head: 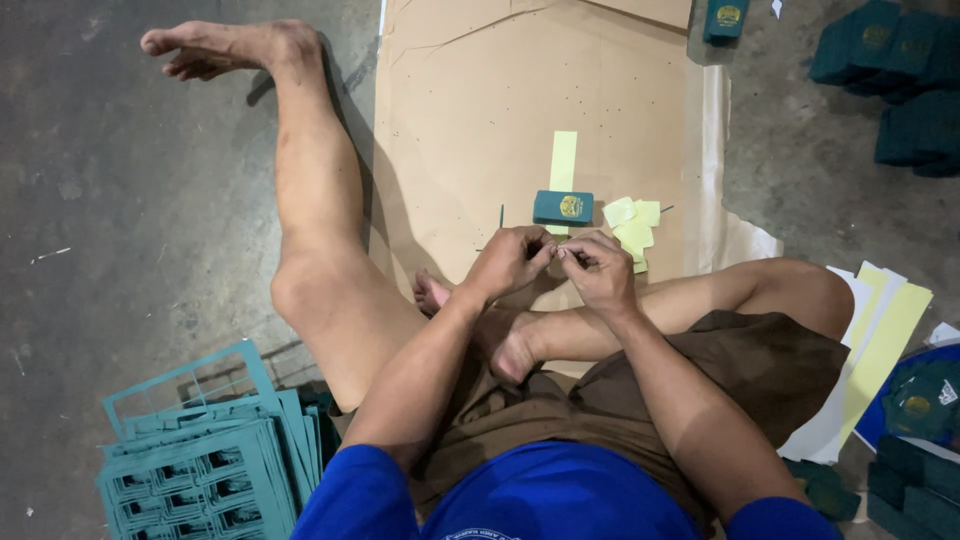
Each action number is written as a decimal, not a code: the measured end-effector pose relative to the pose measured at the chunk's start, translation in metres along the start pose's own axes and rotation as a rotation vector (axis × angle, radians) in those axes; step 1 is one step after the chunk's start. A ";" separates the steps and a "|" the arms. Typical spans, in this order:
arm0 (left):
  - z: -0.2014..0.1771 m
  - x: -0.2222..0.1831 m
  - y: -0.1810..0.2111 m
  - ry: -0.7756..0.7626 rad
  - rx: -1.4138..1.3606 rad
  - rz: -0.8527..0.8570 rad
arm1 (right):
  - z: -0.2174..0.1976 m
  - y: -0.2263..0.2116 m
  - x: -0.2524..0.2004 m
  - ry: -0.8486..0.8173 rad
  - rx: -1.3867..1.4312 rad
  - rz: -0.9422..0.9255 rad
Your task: Applying adhesive labels to the tops of small green rectangular boxes.
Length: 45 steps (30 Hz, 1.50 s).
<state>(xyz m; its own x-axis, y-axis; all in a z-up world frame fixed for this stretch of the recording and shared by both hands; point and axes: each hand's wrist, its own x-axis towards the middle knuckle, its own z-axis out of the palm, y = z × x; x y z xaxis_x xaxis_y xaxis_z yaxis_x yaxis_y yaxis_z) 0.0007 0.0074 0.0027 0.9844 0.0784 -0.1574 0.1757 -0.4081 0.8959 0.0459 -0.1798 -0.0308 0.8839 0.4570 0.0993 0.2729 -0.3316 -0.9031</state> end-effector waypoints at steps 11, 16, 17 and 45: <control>-0.002 -0.001 0.005 -0.010 0.028 -0.003 | 0.000 -0.001 0.001 0.009 0.026 0.036; -0.001 0.000 0.004 -0.028 0.021 -0.033 | -0.001 -0.003 0.001 0.015 -0.011 0.039; 0.000 0.000 0.002 -0.021 0.020 -0.020 | -0.001 -0.002 0.001 0.013 -0.002 0.036; 0.002 -0.002 0.002 -0.010 -0.007 -0.009 | 0.004 0.013 -0.001 0.021 0.134 0.064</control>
<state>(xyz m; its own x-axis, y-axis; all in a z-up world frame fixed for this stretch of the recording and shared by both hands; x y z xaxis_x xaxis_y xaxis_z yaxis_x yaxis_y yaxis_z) -0.0008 0.0048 0.0040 0.9828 0.0732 -0.1694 0.1845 -0.4007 0.8974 0.0472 -0.1813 -0.0439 0.9062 0.4203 0.0469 0.1636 -0.2460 -0.9554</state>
